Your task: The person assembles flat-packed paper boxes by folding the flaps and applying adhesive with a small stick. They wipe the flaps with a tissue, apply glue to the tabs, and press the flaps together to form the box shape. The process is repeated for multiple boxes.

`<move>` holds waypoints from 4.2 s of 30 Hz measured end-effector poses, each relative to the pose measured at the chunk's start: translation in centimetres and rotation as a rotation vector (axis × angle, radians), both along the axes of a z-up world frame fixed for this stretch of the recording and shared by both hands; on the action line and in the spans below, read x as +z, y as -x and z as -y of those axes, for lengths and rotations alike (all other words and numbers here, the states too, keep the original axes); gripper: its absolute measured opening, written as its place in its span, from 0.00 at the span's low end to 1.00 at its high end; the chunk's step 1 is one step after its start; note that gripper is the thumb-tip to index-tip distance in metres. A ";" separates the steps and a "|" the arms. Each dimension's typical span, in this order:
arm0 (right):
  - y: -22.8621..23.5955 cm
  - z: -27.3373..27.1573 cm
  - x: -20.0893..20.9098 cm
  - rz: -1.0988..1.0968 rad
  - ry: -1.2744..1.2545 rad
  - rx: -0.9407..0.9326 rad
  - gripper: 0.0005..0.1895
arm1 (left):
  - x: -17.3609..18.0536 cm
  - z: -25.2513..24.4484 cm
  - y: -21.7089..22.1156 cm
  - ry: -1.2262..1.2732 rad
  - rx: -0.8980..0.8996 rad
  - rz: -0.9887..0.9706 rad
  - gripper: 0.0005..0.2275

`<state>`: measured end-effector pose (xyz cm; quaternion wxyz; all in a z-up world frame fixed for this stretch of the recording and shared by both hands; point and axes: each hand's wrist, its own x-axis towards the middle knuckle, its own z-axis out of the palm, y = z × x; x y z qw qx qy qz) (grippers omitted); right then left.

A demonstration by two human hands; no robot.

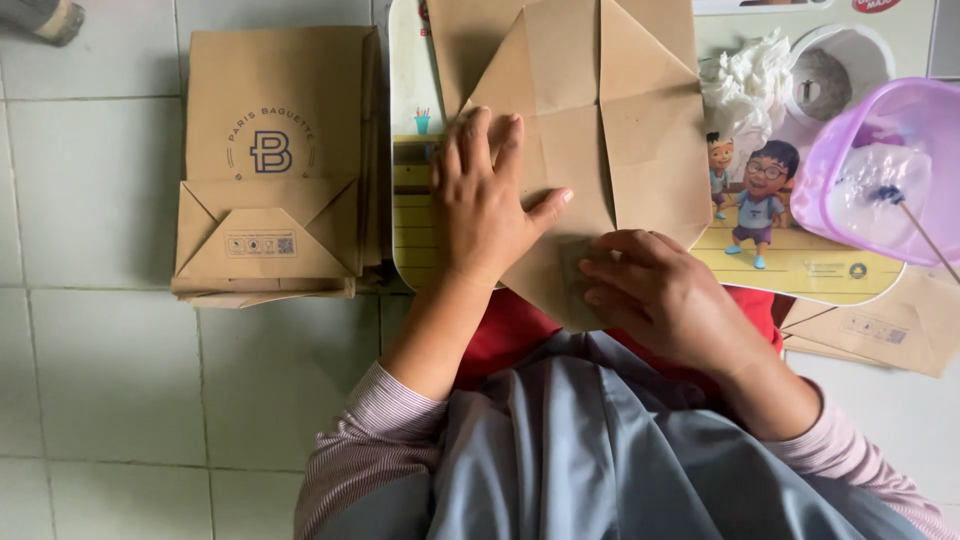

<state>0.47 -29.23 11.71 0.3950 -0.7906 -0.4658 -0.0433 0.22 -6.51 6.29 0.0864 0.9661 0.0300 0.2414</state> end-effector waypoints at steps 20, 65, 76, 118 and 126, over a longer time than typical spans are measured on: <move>-5.0 -1.9 -2.9 0.246 0.132 0.017 0.12 | 1.2 -0.2 -0.1 0.218 -0.091 0.060 0.31; -5.0 0.8 -2.4 0.208 0.220 0.045 0.12 | 2.4 0.8 0.2 0.223 -0.136 -0.125 0.19; -4.9 0.8 -2.5 0.205 0.204 0.052 0.13 | 2.7 0.9 0.2 0.212 -0.117 -0.124 0.17; -2.8 -1.7 -4.2 0.340 0.148 -0.218 0.11 | -4.8 -1.1 1.1 0.799 -0.237 0.214 0.33; -3.1 -1.9 -4.3 0.420 0.198 -0.226 0.15 | -3.1 -0.4 1.5 0.813 -0.264 0.233 0.34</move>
